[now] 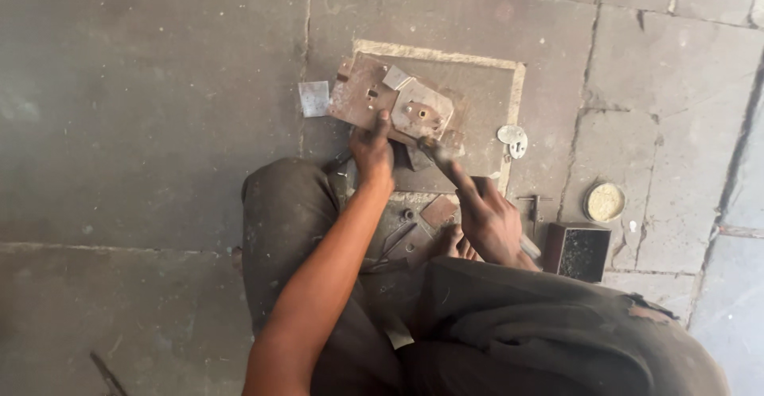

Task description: The person fits metal components together, tests internal mechanism alignment, and secures the assembly by manually striking elements using a hammer.

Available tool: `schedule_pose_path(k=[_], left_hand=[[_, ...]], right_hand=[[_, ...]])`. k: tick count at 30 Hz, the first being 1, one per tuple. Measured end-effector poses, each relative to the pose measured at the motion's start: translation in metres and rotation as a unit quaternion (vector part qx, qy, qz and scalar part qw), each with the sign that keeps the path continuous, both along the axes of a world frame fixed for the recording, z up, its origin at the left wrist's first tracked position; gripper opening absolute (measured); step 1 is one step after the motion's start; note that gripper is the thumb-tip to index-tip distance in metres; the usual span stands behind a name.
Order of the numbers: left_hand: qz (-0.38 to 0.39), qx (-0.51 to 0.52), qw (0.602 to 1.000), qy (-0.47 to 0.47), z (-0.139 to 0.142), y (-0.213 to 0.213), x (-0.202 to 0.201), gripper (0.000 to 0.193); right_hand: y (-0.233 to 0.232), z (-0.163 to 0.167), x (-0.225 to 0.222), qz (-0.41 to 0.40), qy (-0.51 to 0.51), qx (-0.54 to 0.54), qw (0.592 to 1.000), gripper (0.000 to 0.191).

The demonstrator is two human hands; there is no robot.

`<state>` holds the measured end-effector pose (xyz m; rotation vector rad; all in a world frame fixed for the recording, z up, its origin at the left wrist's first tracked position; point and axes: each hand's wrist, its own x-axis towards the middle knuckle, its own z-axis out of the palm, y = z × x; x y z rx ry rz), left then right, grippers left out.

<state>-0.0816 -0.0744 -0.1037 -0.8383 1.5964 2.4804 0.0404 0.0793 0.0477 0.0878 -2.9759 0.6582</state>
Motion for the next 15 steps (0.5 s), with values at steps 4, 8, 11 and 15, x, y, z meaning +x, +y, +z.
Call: schedule_pose_path(k=[4,8,11,15], left_hand=[[-0.024,0.021,0.998,-0.046,-0.001,-0.008,-0.001,0.054],[-0.040,-0.020,0.996,-0.083,0.001,-0.010,0.001,0.050],[-0.022,0.005,0.999,-0.048,0.005,-0.006,-0.002,0.048],[-0.053,-0.064,0.988,-0.127,0.013,-0.003,-0.006,0.043]], right_hand=[[0.013,0.005,-0.012,-0.046,-0.066,-0.096,0.992,0.066],[0.026,0.005,-0.038,-0.027,0.044,-0.114,0.992,0.068],[0.030,0.005,-0.060,-0.045,-0.014,-0.080,0.996,0.067],[0.032,0.008,-0.072,-0.058,0.025,-0.117,0.991,0.068]])
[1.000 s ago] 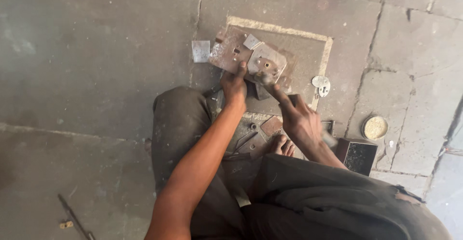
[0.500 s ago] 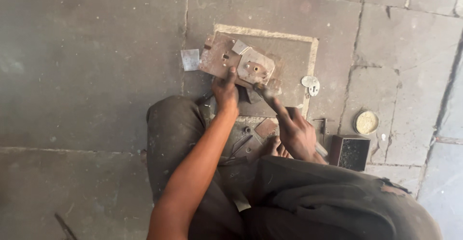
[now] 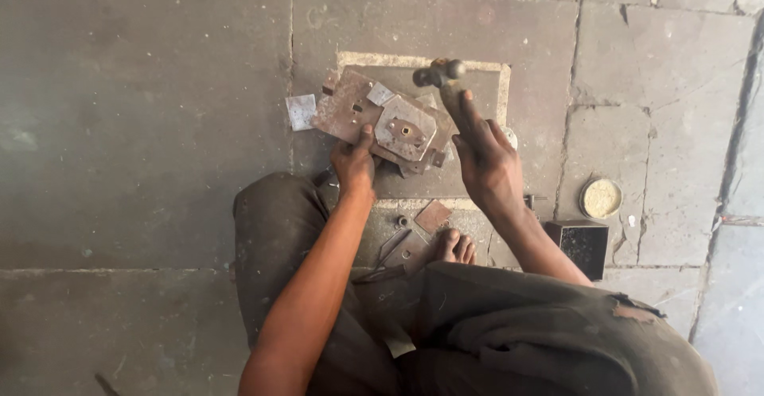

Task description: The person fits metal components together, tests internal mechanism alignment, and secures the assembly by manually striking elements using a hammer.

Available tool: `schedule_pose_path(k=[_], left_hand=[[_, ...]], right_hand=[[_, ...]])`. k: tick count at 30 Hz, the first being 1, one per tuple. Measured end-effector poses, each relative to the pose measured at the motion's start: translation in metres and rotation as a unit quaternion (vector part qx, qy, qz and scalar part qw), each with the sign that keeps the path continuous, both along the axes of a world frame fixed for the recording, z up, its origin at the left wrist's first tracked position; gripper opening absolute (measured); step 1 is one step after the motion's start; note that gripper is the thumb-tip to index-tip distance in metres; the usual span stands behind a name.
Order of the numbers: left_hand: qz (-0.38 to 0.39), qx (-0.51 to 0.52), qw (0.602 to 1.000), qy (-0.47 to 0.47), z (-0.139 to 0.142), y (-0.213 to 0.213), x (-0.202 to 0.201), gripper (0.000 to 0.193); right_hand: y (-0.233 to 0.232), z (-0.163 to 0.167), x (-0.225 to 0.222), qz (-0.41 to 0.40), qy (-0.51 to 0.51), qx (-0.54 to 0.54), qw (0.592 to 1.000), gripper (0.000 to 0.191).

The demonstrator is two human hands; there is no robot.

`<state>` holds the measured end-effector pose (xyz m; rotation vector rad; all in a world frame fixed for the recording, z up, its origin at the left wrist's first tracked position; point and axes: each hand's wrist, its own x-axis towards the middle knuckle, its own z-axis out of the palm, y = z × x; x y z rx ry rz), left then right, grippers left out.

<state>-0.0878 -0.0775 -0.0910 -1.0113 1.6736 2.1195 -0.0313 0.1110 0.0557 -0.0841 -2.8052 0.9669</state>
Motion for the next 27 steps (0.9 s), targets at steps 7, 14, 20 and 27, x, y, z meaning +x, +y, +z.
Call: schedule_pose_path(k=[7,14,20,27], left_hand=[[0.033,0.070,0.996,0.054,0.004,0.005,-0.003,0.041],[0.063,0.112,0.991,0.034,0.007,0.013,-0.003,0.042],[0.073,0.126,0.989,0.020,0.010,0.013,-0.002,0.042],[0.071,0.122,0.985,0.097,0.001,0.019,0.002,0.040]], right_hand=[[0.013,0.006,0.018,-0.026,-0.027,0.003,0.999,0.066],[0.027,-0.013,0.036,-0.018,-0.024,0.019,0.999,0.066],[0.032,-0.027,0.065,-0.026,-0.046,0.030,0.998,0.062],[0.037,-0.031,0.071,-0.015,-0.060,0.040,0.997,0.062]])
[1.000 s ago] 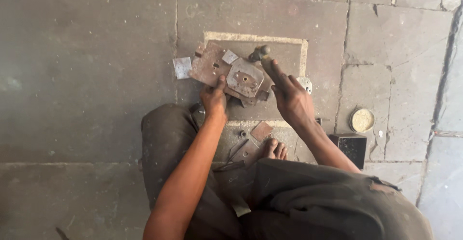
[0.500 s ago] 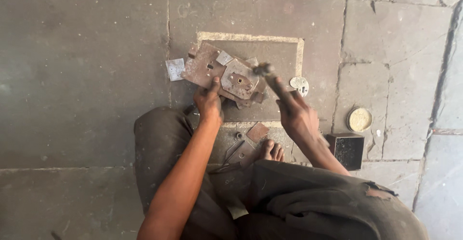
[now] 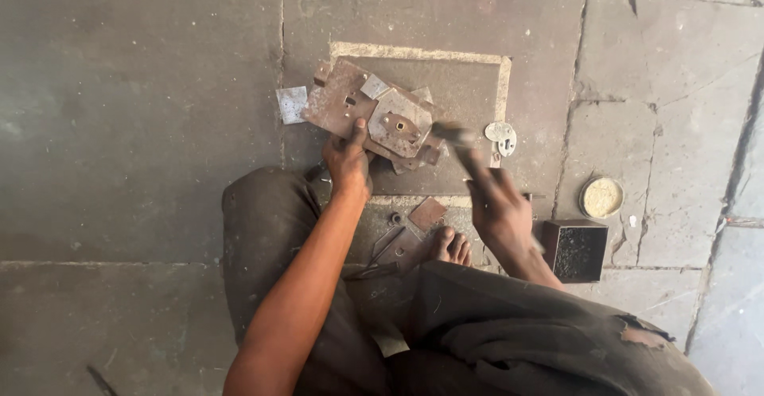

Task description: The person fits metal components together, tests internal mechanism alignment, and secures the assembly by manually striking elements using a hammer.

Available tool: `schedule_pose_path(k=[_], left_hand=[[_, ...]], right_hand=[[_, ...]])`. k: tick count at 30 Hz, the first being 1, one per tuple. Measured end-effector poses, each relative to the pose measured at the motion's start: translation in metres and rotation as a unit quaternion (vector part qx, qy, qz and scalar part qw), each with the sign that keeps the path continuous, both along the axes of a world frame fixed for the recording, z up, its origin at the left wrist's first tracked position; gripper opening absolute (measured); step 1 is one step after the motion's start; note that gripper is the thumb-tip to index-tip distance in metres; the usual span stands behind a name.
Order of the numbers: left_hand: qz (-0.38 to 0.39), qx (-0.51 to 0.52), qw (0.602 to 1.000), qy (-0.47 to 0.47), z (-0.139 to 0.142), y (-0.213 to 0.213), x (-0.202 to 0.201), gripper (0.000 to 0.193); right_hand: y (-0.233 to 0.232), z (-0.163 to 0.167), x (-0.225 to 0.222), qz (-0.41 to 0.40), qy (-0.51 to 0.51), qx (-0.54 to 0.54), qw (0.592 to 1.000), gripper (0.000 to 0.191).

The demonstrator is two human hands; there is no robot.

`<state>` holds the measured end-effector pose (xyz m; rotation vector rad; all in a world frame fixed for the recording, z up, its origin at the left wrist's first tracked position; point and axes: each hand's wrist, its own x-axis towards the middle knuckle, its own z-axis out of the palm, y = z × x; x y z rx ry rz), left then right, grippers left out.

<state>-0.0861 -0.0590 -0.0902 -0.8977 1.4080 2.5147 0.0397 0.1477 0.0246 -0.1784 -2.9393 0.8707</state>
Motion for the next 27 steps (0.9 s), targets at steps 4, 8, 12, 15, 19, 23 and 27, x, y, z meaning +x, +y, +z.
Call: schedule_pose_path(k=[4,8,12,15,19,23,27], left_hand=[[-0.011,0.004,0.999,-0.044,-0.004,0.003,0.000,0.040],[-0.020,-0.043,0.998,-0.044,-0.005,0.002,-0.004,0.040],[-0.040,-0.038,0.996,-0.075,-0.001,0.000,-0.009,0.043],[-0.047,-0.066,0.997,-0.018,0.006,-0.002,-0.013,0.042],[-0.140,-0.211,0.967,-0.010,0.029,-0.007,-0.024,0.043],[-0.225,-0.211,0.951,0.029,0.066,-0.014,-0.031,0.044],[-0.319,-0.179,0.929,0.050,0.095,-0.002,-0.012,0.046]], right_hand=[[0.001,0.002,-0.002,-0.024,0.022,-0.035,0.999,0.066],[0.006,-0.001,0.004,0.019,0.047,-0.011,0.999,0.065],[0.009,-0.011,0.021,-0.035,0.015,-0.080,0.996,0.065],[0.006,-0.017,0.037,-0.224,-0.152,-0.250,0.930,0.071],[0.006,-0.012,0.043,-0.268,-0.295,-0.102,0.911,0.063],[0.015,0.014,0.008,-0.086,0.071,-0.066,0.992,0.040],[0.004,0.039,-0.048,0.016,0.011,-0.179,0.984,0.029]])
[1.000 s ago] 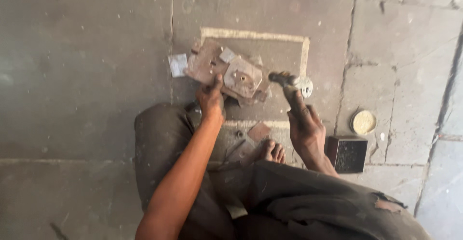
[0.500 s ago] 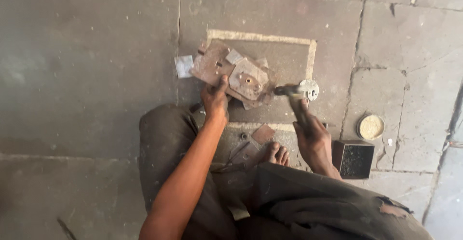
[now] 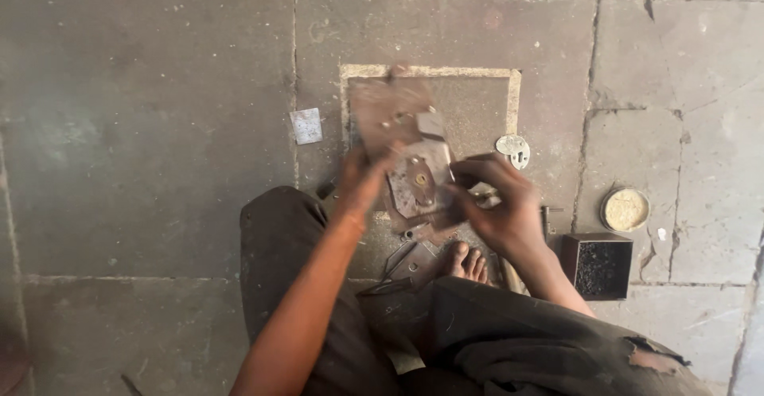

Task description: The person fits metal components together, tests internal mechanism alignment, and secures the assembly by manually striking elements using a hammer.

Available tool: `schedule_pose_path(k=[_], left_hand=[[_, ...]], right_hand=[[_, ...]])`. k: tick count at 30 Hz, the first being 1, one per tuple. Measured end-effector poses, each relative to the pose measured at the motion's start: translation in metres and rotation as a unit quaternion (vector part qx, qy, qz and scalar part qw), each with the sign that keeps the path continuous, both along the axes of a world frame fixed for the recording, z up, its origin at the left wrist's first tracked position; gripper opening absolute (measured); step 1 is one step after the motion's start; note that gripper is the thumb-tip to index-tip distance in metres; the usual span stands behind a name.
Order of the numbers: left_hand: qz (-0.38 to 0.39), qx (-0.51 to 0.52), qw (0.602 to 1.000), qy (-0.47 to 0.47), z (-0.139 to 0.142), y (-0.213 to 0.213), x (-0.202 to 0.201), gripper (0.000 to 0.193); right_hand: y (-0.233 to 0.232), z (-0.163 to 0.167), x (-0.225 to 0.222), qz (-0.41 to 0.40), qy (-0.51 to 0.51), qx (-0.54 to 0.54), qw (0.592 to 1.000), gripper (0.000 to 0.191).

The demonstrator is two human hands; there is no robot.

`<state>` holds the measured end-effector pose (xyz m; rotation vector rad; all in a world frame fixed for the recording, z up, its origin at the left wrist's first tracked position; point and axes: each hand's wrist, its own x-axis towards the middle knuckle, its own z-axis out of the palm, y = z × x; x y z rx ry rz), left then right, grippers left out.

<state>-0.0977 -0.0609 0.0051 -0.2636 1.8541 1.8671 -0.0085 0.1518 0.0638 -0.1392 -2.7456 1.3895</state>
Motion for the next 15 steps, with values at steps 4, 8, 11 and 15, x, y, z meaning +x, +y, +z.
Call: schedule_pose_path(k=[4,8,11,15], left_hand=[[-0.009,-0.060,0.997,-0.053,-0.003,0.019,0.018,0.057],[-0.033,-0.203,0.978,0.042,-0.023,0.029,0.022,0.070],[-0.054,-0.275,0.957,0.072,-0.032,0.033,0.020,0.076],[-0.059,-0.203,0.977,-0.014,-0.031,0.034,0.019,0.072]], right_hand=[[-0.026,0.010,-0.034,0.078,-0.014,0.013,0.997,0.024],[-0.037,0.003,-0.035,0.049,-0.021,0.052,0.997,0.015],[-0.036,-0.010,-0.031,0.031,0.011,0.109,0.993,0.015],[-0.035,-0.025,-0.035,0.066,0.054,0.105,0.991,0.014]])
